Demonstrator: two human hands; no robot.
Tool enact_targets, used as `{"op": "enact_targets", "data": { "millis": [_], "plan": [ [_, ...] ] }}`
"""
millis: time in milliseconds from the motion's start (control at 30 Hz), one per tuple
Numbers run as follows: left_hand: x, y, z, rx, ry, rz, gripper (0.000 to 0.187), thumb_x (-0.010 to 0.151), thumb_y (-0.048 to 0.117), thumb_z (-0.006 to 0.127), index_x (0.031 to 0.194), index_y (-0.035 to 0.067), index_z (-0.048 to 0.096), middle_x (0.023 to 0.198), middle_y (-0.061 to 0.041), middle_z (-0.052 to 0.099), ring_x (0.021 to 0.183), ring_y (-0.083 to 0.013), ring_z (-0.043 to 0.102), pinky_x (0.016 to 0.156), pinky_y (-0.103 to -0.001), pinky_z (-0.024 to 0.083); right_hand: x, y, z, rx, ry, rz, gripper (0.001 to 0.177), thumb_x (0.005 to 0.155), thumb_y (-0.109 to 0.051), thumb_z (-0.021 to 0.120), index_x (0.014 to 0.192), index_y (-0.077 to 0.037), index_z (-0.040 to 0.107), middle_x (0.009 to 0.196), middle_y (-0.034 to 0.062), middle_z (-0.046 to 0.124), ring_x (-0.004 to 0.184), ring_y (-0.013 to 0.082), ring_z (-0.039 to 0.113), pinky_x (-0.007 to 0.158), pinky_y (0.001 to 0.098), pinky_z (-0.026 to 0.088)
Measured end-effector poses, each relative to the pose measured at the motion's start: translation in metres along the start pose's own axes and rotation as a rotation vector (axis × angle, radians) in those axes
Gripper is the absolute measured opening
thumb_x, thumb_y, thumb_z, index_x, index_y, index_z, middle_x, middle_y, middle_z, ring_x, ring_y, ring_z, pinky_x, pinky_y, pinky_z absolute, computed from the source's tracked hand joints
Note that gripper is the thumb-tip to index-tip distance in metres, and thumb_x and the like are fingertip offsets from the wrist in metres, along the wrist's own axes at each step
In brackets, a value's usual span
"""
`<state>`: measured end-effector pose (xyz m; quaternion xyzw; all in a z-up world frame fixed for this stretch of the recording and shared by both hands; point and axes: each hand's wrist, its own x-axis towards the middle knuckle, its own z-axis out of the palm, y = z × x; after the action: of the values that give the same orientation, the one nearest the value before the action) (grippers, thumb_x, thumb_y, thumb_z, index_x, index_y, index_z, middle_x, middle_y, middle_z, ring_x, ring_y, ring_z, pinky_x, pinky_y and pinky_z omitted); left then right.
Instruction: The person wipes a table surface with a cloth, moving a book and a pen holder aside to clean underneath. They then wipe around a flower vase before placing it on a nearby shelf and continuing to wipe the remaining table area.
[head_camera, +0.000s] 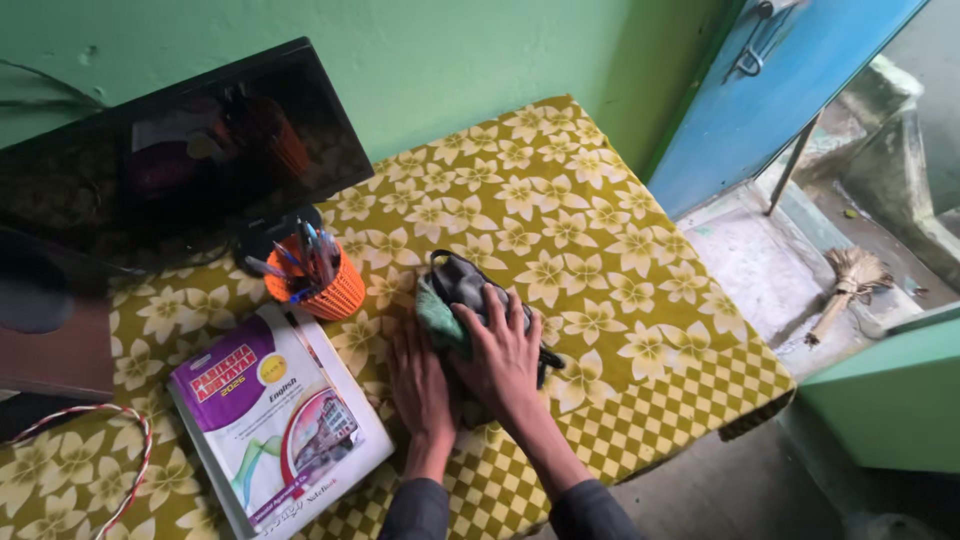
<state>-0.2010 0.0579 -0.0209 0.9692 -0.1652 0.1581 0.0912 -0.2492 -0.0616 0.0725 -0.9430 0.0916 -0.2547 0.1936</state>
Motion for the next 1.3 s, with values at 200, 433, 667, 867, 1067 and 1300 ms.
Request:
{"op": "enact_targets", "data": {
  "millis": [200,433,667,867,1067,1300],
  "plan": [
    [-0.011,0.011,-0.021,-0.12,0.106,0.004,0.056,0.1,0.022,0.051,0.153,0.006,0.045,0.16,-0.009,0.045,0.15,-0.0324,0.038,0.123,-0.048,0.029,-0.003,0.067,-0.004,-0.123,-0.037,0.002,0.05,0.084,-0.025,0.074,0.133,-0.027,0.067,0.13,0.0166,0.062,0.114,0.04,0.059,0.096,0.0549,0.045],
    [-0.006,0.014,-0.028,-0.197,0.165,0.002,0.053,0.103,0.025,0.043,0.153,0.007,0.047,0.162,-0.009,0.044,0.149,-0.0334,0.038,0.121,-0.053,0.029,-0.02,0.239,-0.11,-0.535,-0.056,0.384,0.051,0.084,-0.024,0.071,0.135,-0.026,0.066,0.115,0.011,0.07,0.093,0.0392,0.065,0.073,0.0574,0.049],
    [-0.021,0.027,-0.024,-0.188,0.121,-0.004,0.056,0.105,0.033,0.041,0.152,0.004,0.043,0.16,-0.014,0.041,0.149,-0.0339,0.036,0.123,-0.052,0.024,-0.032,0.239,-0.117,-0.263,0.122,0.272,0.054,0.087,-0.02,0.068,0.14,-0.027,0.064,0.118,0.0109,0.07,0.092,0.0343,0.066,0.079,0.0504,0.051],
    [-0.089,0.023,-0.009,-0.236,0.056,-0.039,0.058,0.097,0.028,0.051,0.149,0.003,0.045,0.155,-0.016,0.045,0.148,-0.035,0.036,0.122,-0.052,0.025,-0.072,0.052,-0.043,-0.057,-0.291,0.049,0.054,0.079,-0.04,0.076,0.131,-0.032,0.065,0.12,0.0089,0.065,0.101,0.0275,0.061,0.078,0.0469,0.05],
    [-0.081,0.021,-0.013,-0.463,0.183,-0.055,0.065,0.092,0.019,0.053,0.153,-0.002,0.042,0.159,-0.023,0.041,0.15,-0.0394,0.035,0.125,-0.051,0.027,-0.106,0.036,-0.046,0.023,0.025,-0.185,0.069,0.071,-0.042,0.078,0.136,-0.026,0.059,0.136,0.0133,0.058,0.123,0.0365,0.054,0.091,0.0589,0.042],
    [-0.076,0.041,-0.051,-0.239,0.147,-0.035,0.055,0.104,0.025,0.044,0.153,0.0,0.043,0.161,-0.017,0.042,0.15,-0.0367,0.037,0.124,-0.051,0.027,-0.127,0.191,-0.079,-0.62,-0.099,0.07,0.057,0.09,-0.025,0.059,0.146,-0.034,0.057,0.111,0.0048,0.067,0.095,0.0245,0.065,0.077,0.0524,0.049]
  ]
}}
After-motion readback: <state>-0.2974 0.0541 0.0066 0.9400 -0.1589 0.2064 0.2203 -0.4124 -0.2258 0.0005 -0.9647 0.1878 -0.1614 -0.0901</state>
